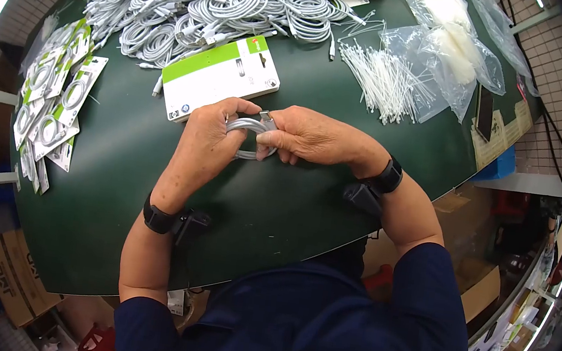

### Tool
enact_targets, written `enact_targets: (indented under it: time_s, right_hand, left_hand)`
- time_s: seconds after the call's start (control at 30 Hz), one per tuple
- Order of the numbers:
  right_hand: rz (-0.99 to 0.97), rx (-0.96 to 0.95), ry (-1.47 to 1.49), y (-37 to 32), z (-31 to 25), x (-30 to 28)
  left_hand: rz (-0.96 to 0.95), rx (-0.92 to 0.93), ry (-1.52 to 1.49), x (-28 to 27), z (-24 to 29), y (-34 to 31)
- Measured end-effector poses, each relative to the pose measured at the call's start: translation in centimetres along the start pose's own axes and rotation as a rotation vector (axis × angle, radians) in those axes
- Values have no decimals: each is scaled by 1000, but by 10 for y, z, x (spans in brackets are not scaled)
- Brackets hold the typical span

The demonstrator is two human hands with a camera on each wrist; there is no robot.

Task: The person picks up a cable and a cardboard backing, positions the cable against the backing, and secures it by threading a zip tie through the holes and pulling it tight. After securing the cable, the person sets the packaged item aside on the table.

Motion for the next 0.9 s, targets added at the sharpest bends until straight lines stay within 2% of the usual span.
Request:
enact_targets:
  time_s: [0.23, 0.37, 0.47, 0.5, 0.6, 0.63, 0.73, 0.77, 0.87, 0.9]
  right_hand:
    - [61, -2, -60, 1, -2, 0]
    - [171, -61, -6, 2, -3, 1]
    - [208, -97, 40, -1, -7, -4]
    - [223, -106, 36, -3, -9, -6]
    - [248, -141, 119, -7, -14, -15]
    - [277, -161, 127, -9, -16, -19]
    - [266, -193, 163, -13, -20, -22]
    - [283, -208, 171, -13, -21, -21]
    - [266, -312, 220, -10, -27, -17]
    - [311, -368, 123, -10, -29, -17]
  left_hand:
    - [-76, -54, -47, -3, -10, 7]
    - [31, -63, -122, -5, -5, 4]
    - [190, 2, -83, -9, 7, 1]
    - [183, 17, -76, -8, 12, 1]
    - [782, 574, 724, -22, 61, -14]
    - [764, 606, 733, -20, 66, -19]
    - [401, 546, 396, -4, 68, -35]
    - [386, 561, 408, 4, 70, -35]
    - [295, 439, 307, 35, 61, -29]
    - [318, 418, 350, 40, 53, -27]
Point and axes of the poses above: each hand's wrist, its own y-axis towards the middle knuckle, its own x-axis out of the palm, z = x × y, the point moved 4 cm from there along y, towards the middle knuckle
